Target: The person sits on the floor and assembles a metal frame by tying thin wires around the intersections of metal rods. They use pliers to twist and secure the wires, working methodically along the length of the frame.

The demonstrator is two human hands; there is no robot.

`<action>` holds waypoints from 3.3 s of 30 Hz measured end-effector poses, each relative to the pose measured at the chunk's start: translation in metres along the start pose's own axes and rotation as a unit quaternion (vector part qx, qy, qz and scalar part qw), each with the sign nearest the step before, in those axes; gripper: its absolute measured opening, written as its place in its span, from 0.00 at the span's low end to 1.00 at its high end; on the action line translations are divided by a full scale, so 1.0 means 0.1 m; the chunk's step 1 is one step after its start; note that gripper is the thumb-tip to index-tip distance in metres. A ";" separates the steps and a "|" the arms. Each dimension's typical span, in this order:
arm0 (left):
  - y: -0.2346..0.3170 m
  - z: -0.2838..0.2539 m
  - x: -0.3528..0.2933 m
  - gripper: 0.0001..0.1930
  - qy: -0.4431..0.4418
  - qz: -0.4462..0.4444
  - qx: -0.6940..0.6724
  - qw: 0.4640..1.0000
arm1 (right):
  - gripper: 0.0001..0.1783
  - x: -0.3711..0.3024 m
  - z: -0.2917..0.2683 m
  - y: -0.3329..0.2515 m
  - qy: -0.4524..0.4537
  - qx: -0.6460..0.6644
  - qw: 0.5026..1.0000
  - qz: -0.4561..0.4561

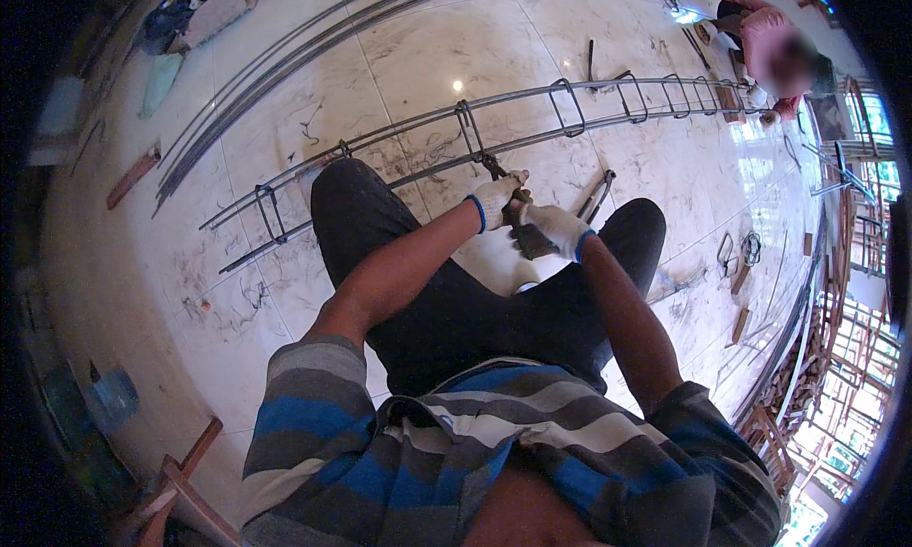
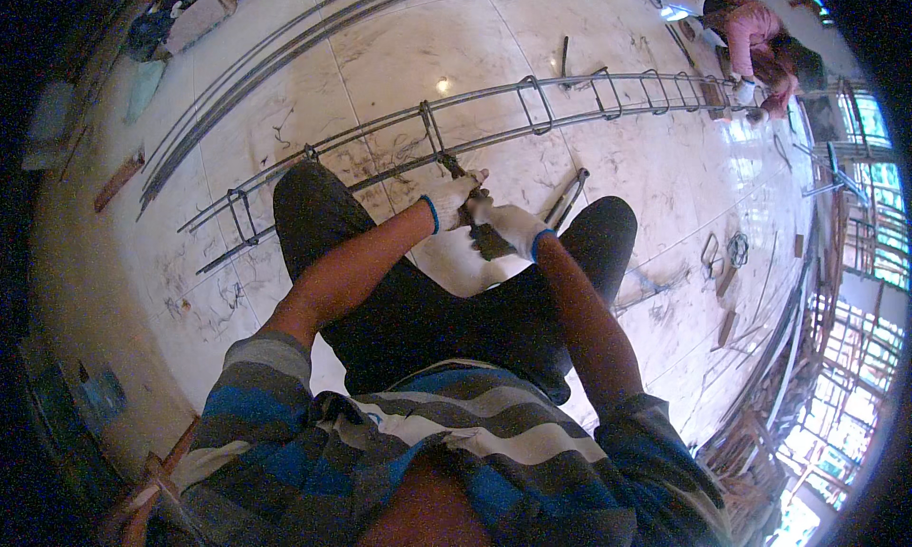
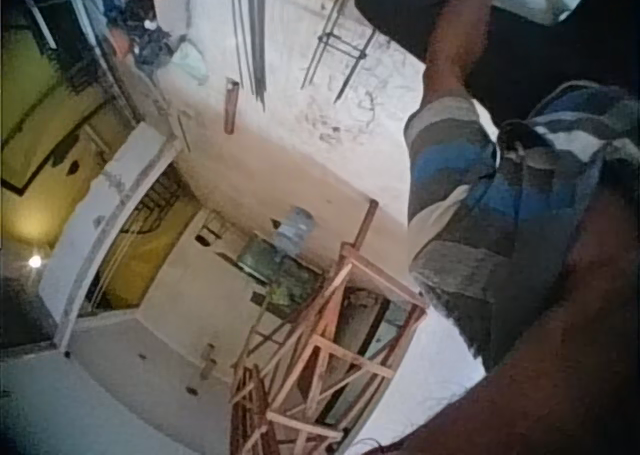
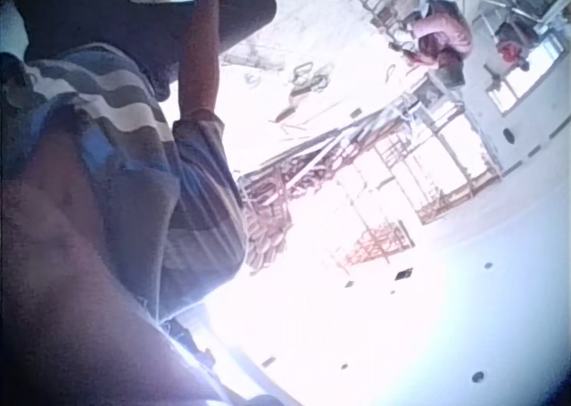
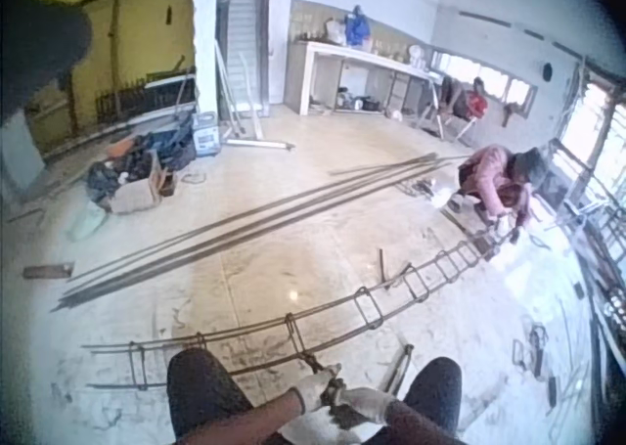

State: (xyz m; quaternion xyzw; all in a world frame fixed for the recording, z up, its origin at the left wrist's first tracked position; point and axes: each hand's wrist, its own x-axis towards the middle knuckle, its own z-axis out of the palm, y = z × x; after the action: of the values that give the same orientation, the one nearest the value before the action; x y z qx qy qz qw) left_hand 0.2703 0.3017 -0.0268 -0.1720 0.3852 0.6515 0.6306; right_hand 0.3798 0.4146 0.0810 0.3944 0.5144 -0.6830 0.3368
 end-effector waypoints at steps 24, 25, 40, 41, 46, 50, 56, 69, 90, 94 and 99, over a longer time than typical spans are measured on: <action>-0.05 0.30 -0.33 0.31 -0.033 -0.012 0.072 0.997 | 0.29 0.25 -0.51 0.12 -0.266 0.211 0.940 0.032; -0.08 0.30 -0.36 0.31 0.003 -0.006 0.082 0.997 | 0.28 0.15 -0.42 0.08 -0.222 0.151 0.963 0.018; -0.09 0.29 -0.21 0.20 0.066 0.030 -0.054 0.996 | 0.30 0.02 -0.07 0.27 0.062 -0.025 0.997 -0.042; -0.06 0.38 -0.26 0.19 0.083 0.031 -0.055 0.995 | 0.29 -0.02 -0.08 0.25 0.097 -0.109 0.986 -0.078; -0.04 0.07 -0.04 0.23 0.078 -0.004 0.038 0.996 | 0.27 -0.27 0.28 0.03 0.238 -0.489 0.810 -0.221; 0.11 0.42 -0.51 0.24 0.058 -0.019 -0.026 0.998 | 0.28 -0.19 -0.04 0.20 -0.106 0.216 0.966 -0.091; 0.08 0.26 -0.28 0.20 0.025 -0.011 -0.132 0.991 | 0.37 -0.07 -0.10 0.42 -0.154 0.190 0.967 -0.068; 0.18 0.42 -0.54 0.21 0.032 0.068 -0.073 0.994 | 0.30 -0.02 -0.14 0.48 -0.322 0.448 0.820 -0.153; 0.08 0.31 -0.41 0.20 0.029 -0.001 -0.124 0.992 | 0.31 0.08 -0.21 0.52 -0.304 0.387 0.867 -0.076; -0.01 0.27 -0.31 0.19 0.097 0.027 -0.064 0.993 | 0.36 -0.23 0.17 0.32 0.026 0.084 0.994 -0.059; -0.05 0.19 -0.22 0.23 0.108 0.071 0.034 0.991 | 0.35 -0.34 0.34 0.03 0.093 -0.241 0.961 -0.099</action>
State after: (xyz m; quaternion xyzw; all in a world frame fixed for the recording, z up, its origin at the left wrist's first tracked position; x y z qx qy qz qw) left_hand 0.2832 0.2993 -0.0001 -0.1920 0.4844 0.6585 0.5431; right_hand 0.3915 0.3824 0.1151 0.3105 0.7290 -0.5293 0.3032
